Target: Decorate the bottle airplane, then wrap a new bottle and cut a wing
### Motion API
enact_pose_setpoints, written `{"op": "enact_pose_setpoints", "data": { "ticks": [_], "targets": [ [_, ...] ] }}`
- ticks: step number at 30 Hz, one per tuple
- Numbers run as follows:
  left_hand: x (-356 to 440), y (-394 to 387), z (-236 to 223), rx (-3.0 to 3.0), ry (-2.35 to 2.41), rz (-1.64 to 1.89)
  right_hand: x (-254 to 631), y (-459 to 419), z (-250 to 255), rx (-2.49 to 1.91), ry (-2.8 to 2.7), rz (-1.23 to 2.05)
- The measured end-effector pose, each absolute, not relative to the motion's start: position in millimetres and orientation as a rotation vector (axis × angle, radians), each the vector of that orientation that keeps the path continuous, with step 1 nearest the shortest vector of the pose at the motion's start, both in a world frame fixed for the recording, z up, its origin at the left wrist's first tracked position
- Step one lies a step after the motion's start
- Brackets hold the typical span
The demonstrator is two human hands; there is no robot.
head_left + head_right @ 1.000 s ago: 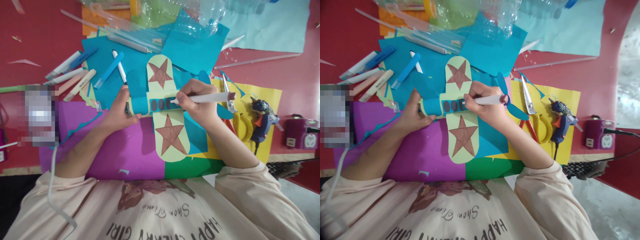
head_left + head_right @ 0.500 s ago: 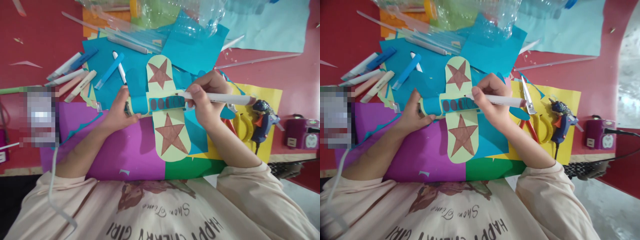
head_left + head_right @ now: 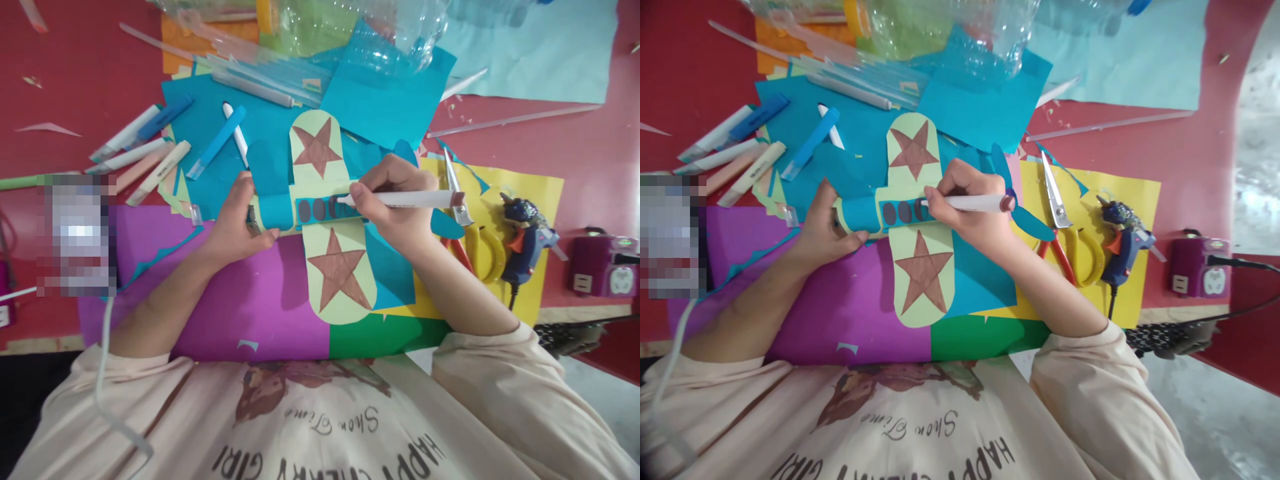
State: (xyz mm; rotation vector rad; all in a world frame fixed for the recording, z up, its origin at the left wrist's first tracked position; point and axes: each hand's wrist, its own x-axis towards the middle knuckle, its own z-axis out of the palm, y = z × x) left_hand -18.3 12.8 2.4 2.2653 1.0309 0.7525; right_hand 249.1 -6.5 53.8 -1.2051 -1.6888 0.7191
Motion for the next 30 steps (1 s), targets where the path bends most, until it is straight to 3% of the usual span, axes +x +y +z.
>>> {"op": "enact_pose_setpoints", "data": {
  "ticks": [30],
  "targets": [
    [-13,12,8,2.237,1.031,0.771,249,-7,60,-1.166,-1.710,0.844]
  ]
}}
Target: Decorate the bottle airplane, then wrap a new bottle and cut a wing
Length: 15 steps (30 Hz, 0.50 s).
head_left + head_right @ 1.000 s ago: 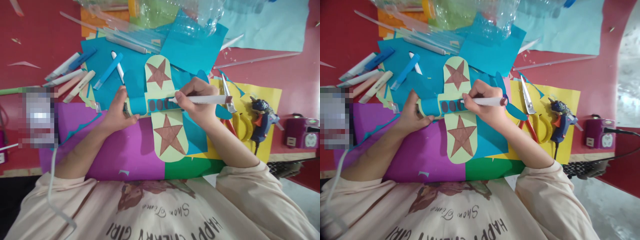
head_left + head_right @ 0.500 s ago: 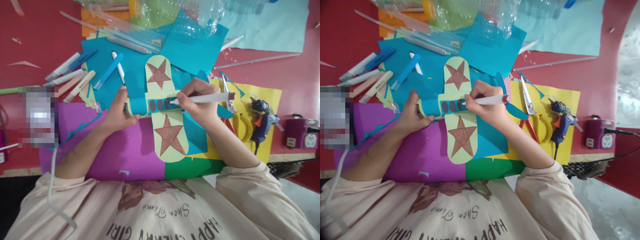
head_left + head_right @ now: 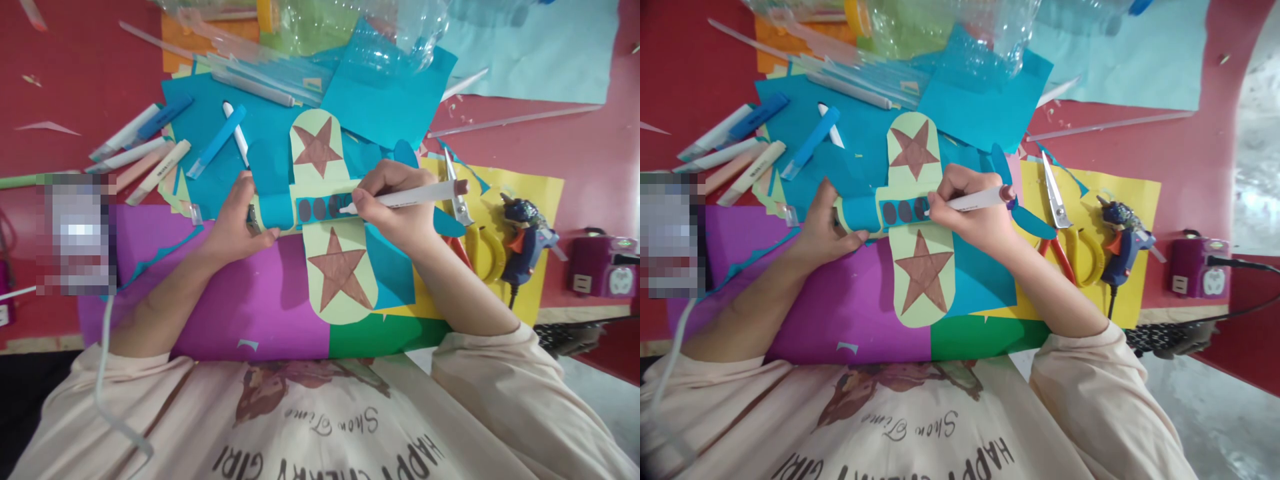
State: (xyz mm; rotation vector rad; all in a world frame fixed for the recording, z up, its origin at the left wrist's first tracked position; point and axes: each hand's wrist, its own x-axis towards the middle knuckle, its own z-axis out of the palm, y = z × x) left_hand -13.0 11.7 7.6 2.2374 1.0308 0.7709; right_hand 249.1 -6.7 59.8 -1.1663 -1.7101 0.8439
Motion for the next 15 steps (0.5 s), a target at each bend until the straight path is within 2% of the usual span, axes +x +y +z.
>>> {"op": "enact_pose_setpoints", "data": {
  "ticks": [15],
  "targets": [
    [-14.8,12.0,5.4,2.248,1.048,0.744,246.6,-7.6,63.6,-1.211,-1.714,0.831]
  ]
}}
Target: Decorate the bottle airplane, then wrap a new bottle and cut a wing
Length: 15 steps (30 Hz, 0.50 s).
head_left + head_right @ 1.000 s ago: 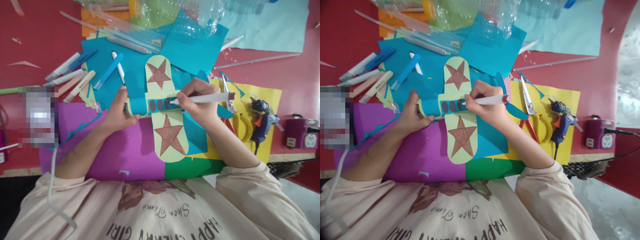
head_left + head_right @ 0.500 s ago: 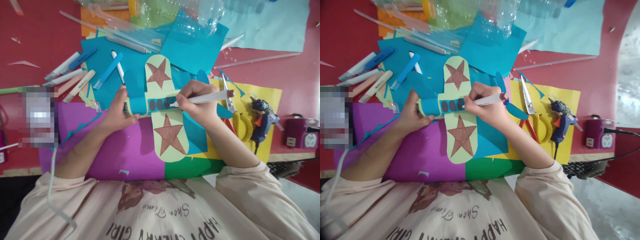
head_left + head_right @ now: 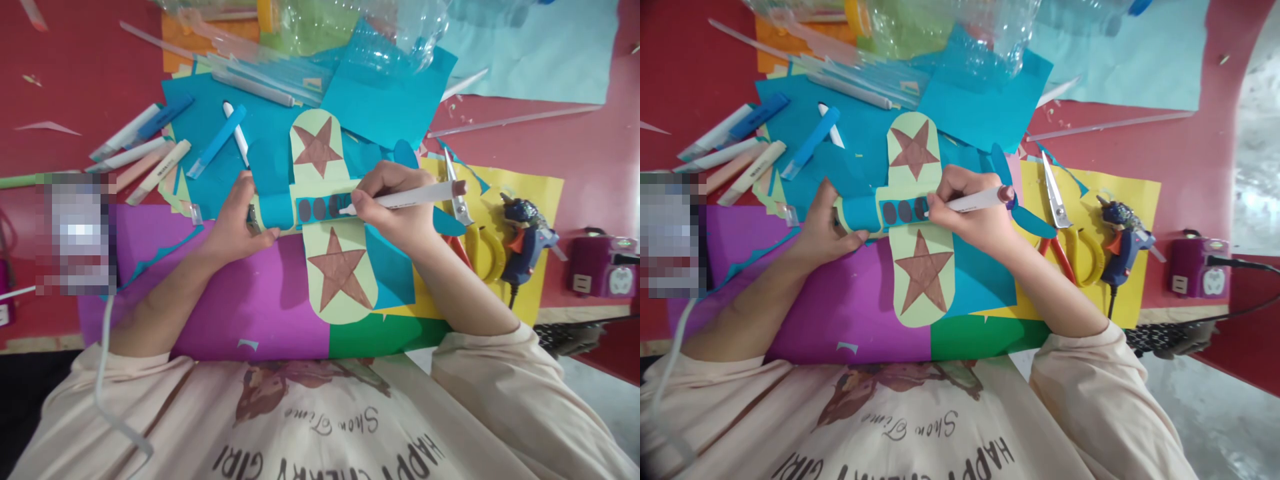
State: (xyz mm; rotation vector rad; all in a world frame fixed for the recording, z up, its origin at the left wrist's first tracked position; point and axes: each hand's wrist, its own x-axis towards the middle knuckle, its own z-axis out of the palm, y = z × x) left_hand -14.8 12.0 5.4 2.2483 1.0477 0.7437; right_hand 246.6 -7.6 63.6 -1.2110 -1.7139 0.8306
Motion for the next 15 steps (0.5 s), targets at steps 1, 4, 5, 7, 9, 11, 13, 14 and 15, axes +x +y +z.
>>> {"op": "enact_pose_setpoints", "data": {
  "ticks": [1,4,5,7,9,11,13,14,15],
  "targets": [
    [-15.3,12.1,4.9,2.242,1.047,0.737,246.6,-7.7,63.9,-1.202,-1.719,0.833],
    [-16.6,12.9,3.5,2.251,1.044,0.726,247.0,-7.2,63.2,-1.163,-1.742,0.845],
    [-16.9,13.2,3.2,2.263,1.039,0.728,247.3,-6.8,62.8,-1.158,-1.751,0.851],
    [-17.2,13.8,3.0,2.281,1.027,0.735,247.8,-6.2,61.9,-1.158,-1.765,0.857],
    [-17.0,13.9,3.0,2.282,1.025,0.740,247.9,-5.9,61.8,-1.165,-1.767,0.851],
    [-16.9,13.6,2.7,2.266,1.033,0.747,247.6,-5.9,62.4,-1.170,-1.753,0.843],
    [-17.2,13.0,1.8,2.234,1.048,0.756,247.2,-6.0,63.1,-1.182,-1.732,0.844],
    [-17.5,12.8,1.1,2.222,1.052,0.752,247.1,-6.0,63.2,-1.189,-1.722,0.845],
    [-17.8,12.7,0.4,2.217,1.054,0.744,247.1,-6.0,63.1,-1.193,-1.715,0.845]
  ]
}}
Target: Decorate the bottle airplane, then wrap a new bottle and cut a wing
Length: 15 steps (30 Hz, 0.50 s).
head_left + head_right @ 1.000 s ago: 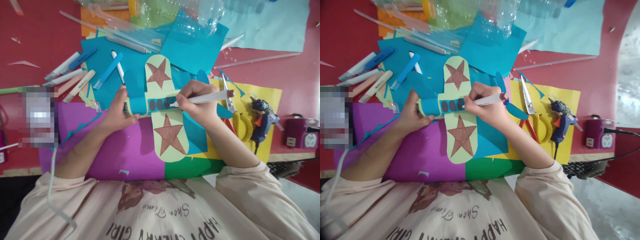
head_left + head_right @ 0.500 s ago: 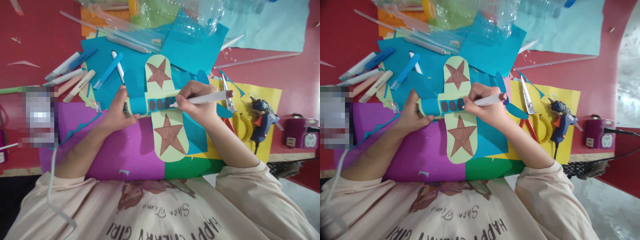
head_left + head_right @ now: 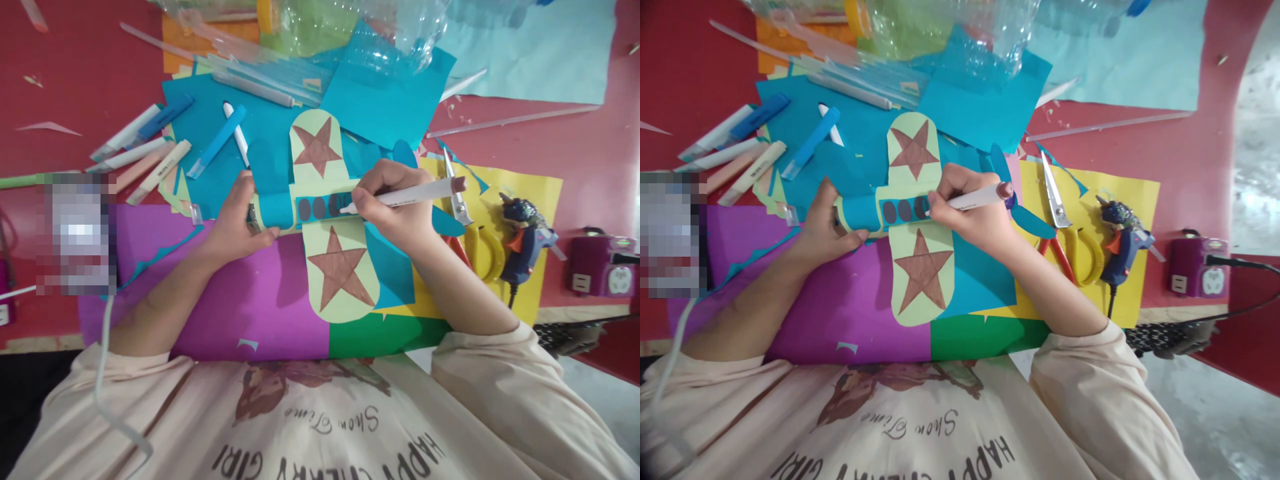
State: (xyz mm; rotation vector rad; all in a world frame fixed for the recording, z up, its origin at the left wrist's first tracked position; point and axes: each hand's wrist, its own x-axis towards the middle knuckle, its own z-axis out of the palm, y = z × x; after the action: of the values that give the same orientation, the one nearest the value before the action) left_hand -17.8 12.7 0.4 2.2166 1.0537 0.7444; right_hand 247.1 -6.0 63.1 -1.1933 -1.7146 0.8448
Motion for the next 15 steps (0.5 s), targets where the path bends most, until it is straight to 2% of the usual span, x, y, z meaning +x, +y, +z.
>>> {"op": "enact_pose_setpoints", "data": {
  "ticks": [15],
  "targets": [
    [-19.5,12.0,-0.7,2.210,1.053,0.733,247.6,-4.3,58.9,-1.206,-1.668,0.760]
  ]
}}
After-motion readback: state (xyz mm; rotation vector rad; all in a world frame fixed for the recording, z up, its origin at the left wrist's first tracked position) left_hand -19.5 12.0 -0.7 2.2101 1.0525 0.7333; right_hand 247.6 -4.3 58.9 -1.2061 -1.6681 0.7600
